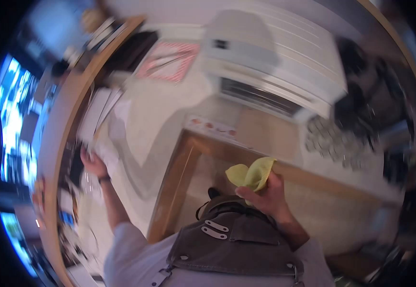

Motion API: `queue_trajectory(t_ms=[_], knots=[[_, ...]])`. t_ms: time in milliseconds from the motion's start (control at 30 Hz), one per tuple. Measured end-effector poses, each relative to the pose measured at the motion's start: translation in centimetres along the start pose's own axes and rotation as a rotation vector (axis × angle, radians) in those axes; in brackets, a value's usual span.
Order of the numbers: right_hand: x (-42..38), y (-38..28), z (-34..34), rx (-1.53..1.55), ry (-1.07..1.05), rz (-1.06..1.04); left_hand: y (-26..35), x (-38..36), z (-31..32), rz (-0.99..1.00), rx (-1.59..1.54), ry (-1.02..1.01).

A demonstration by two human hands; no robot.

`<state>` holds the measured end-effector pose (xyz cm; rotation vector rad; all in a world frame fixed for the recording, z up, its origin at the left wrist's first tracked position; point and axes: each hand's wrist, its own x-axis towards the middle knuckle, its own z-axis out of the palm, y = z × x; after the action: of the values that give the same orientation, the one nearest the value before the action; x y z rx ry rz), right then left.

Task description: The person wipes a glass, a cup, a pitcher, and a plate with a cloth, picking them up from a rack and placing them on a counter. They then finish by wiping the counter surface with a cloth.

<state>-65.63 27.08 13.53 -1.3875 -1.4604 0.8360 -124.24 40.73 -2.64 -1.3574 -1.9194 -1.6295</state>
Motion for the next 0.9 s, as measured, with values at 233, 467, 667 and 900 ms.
queue_trajectory(t_ms=[233, 467, 667, 900], knots=[[-6.3, -11.7, -15.9, -0.076, -0.101, -0.48, 28.0, -25.4, 6.1, -0.239, -0.692, -0.581], [-22.1, -11.9, -27.7, -0.461, 0.453, -0.59, 49.8, -41.3, 6.5, -0.07, -1.086, -1.228], [-34.2, -7.6, -36.5, -0.509, 0.805, -0.56, 59.8, -53.4, 5.7, -0.093, -1.155, -1.506], [-43.6, -5.5, -43.3, -0.557, 1.165, -0.377, 69.8, -66.6, 1.7, -0.125, -1.164, -1.938]])
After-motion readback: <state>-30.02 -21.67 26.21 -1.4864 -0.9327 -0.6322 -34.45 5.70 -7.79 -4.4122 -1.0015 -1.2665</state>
